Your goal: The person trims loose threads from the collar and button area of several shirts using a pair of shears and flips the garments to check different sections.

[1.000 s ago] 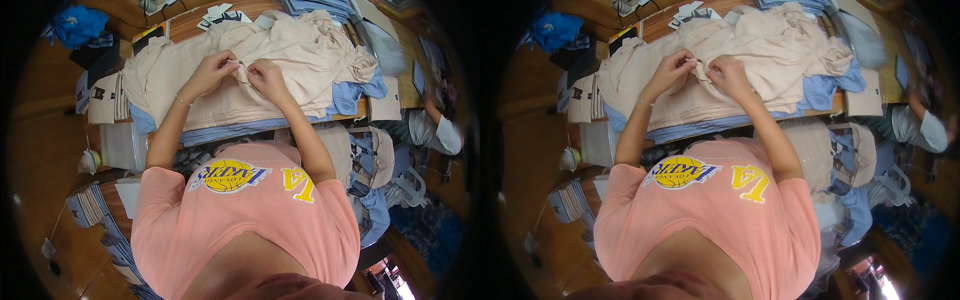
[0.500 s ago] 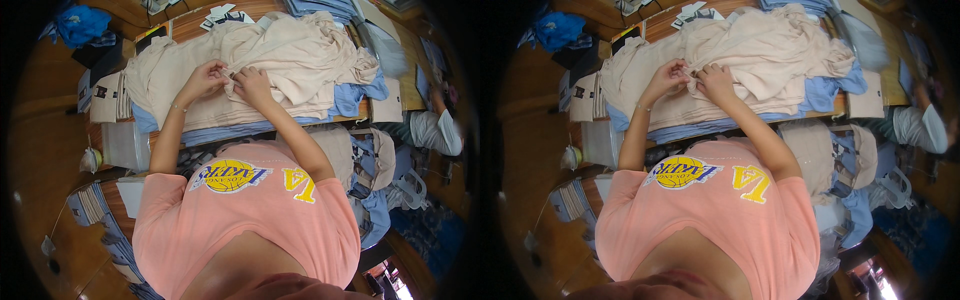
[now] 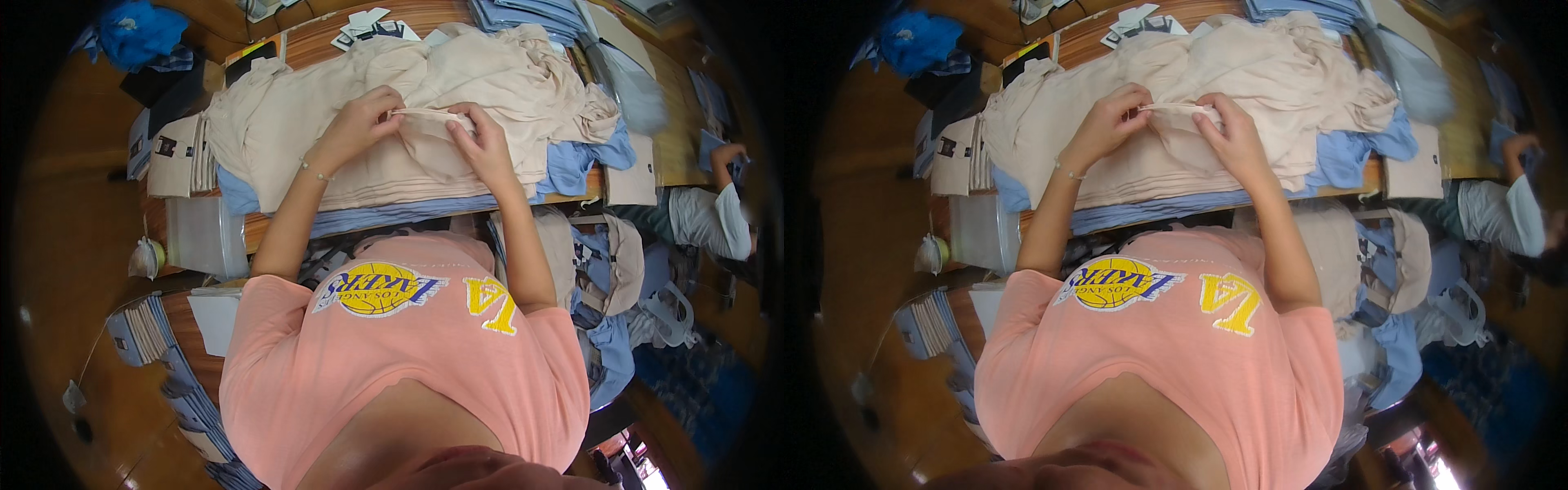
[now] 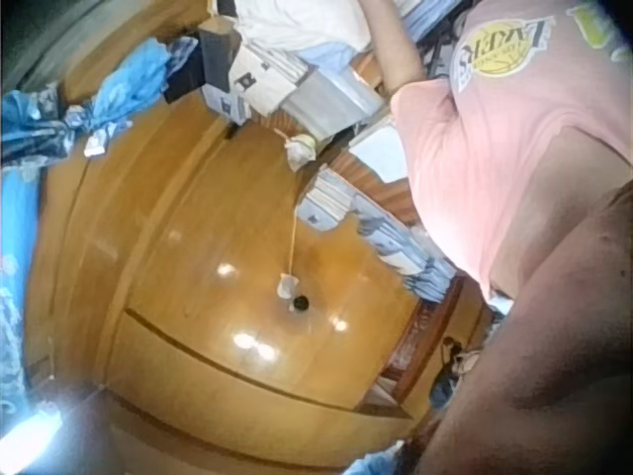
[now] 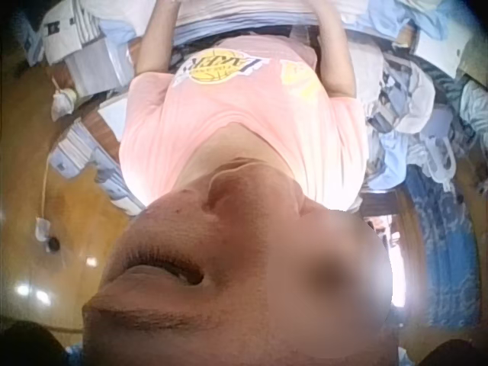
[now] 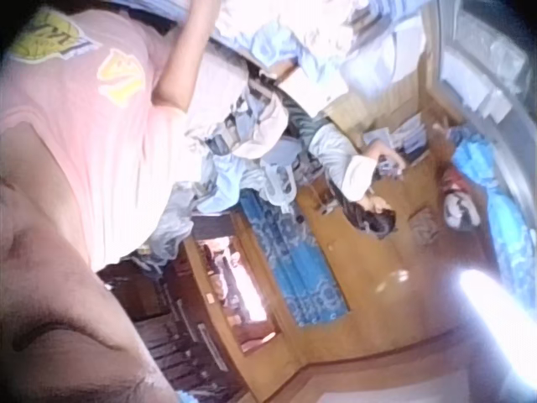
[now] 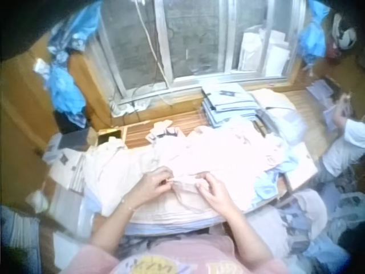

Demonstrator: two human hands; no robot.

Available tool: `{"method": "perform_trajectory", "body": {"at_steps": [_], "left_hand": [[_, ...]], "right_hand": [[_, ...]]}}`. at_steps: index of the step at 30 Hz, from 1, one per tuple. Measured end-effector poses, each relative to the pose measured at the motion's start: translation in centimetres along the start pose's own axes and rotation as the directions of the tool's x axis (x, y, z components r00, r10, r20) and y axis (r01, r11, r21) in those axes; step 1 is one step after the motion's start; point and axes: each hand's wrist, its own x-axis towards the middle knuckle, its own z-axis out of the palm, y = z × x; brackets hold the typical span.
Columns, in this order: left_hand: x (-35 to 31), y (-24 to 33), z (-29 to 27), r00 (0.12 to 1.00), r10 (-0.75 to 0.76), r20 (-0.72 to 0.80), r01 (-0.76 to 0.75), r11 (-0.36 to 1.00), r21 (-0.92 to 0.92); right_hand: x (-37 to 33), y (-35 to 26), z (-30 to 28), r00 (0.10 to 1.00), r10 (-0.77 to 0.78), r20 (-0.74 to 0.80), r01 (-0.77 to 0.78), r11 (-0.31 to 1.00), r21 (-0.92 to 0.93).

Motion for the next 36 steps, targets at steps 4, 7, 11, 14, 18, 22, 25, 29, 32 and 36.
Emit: {"method": "perform_trajectory", "body": {"at_steps": [4,7,11,14,18,22,25,29,32,36], "left_hand": [[0.4,2.4,0.1,0.996,0.008,0.086,0.000,0.996,-0.093],[-0.3,2.8,0.8,0.982,-0.134,0.131,0.159,0.966,-0.205],[-2.7,2.3,2.1,0.958,-0.251,0.136,0.279,0.925,-0.258],[-4.0,2.0,2.8,0.959,-0.254,0.128,0.279,0.924,-0.262],[-4.8,2.5,3.4,0.967,-0.236,0.099,0.253,0.939,-0.233],[-4.5,3.0,3.1,0.983,-0.167,0.081,0.177,0.974,-0.141],[-4.4,3.1,3.1,0.988,-0.127,0.083,0.138,0.980,-0.143],[-4.0,3.4,3.0,0.991,-0.088,0.096,0.099,0.988,-0.119],[-3.9,3.5,3.1,0.992,-0.092,0.092,0.102,0.988,-0.114],[-3.9,3.1,3.4,0.994,-0.069,0.081,0.075,0.994,-0.078]], "right_hand": [[-1.1,-1.6,-2.6,0.990,0.134,0.040,-0.133,0.991,-0.017],[-2.3,-1.6,-3.7,0.989,0.125,0.074,-0.123,0.992,-0.029],[-4.4,-1.4,-3.4,0.997,0.001,0.081,0.012,0.987,-0.158],[-6.0,-0.6,-2.8,0.993,-0.103,0.066,0.116,0.959,-0.257],[-7.3,0.1,-2.1,0.988,-0.152,0.015,0.150,0.946,-0.288],[-8.0,0.6,-1.8,0.988,-0.154,-0.002,0.147,0.945,-0.291],[-8.3,0.9,-1.7,0.992,-0.124,-0.035,0.111,0.960,-0.256],[-8.5,1.2,-1.6,0.990,-0.124,-0.062,0.102,0.953,-0.286],[-8.7,1.4,-1.6,0.990,-0.121,-0.066,0.097,0.951,-0.294],[-8.9,1.6,-1.6,0.991,-0.121,-0.065,0.095,0.946,-0.310]]}}
